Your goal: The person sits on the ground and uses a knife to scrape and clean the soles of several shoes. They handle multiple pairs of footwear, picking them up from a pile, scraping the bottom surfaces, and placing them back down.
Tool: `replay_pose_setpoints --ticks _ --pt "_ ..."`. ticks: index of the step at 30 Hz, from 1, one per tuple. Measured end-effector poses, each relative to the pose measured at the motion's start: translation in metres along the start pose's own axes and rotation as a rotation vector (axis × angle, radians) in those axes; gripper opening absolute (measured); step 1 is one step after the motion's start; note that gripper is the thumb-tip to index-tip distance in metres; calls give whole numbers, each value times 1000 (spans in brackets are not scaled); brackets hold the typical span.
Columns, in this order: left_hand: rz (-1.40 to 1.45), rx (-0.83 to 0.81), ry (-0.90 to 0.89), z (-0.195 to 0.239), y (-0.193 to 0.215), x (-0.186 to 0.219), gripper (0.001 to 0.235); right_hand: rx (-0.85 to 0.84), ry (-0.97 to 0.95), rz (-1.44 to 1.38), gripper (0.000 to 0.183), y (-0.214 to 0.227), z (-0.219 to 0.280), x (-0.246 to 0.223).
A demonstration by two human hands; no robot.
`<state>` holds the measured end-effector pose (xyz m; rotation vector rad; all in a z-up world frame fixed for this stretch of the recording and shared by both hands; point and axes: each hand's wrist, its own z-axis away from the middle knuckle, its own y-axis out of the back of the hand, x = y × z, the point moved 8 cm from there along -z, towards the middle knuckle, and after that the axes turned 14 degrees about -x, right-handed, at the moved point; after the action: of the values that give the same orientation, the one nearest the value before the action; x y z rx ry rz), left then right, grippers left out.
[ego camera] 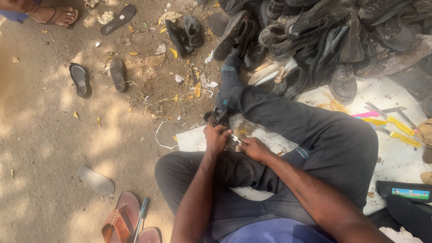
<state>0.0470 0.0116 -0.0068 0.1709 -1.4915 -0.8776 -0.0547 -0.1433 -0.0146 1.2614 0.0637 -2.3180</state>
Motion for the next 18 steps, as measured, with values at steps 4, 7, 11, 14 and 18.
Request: replay_pose_setpoints --ticks 4,7,11,14,18 --pt "195 15 -37 1 3 9 22 123 73 -43 22 -17 49 -18" --pt "355 -23 4 2 1 19 19 83 -94 -126 22 -19 64 -12" --pt "409 -57 69 7 -5 22 17 105 -121 -89 27 -15 33 -21" --pt "608 -49 36 9 -5 17 16 208 22 31 23 -30 52 -27" --pt "969 -62 -9 11 -18 14 18 327 211 110 21 -43 85 -31"
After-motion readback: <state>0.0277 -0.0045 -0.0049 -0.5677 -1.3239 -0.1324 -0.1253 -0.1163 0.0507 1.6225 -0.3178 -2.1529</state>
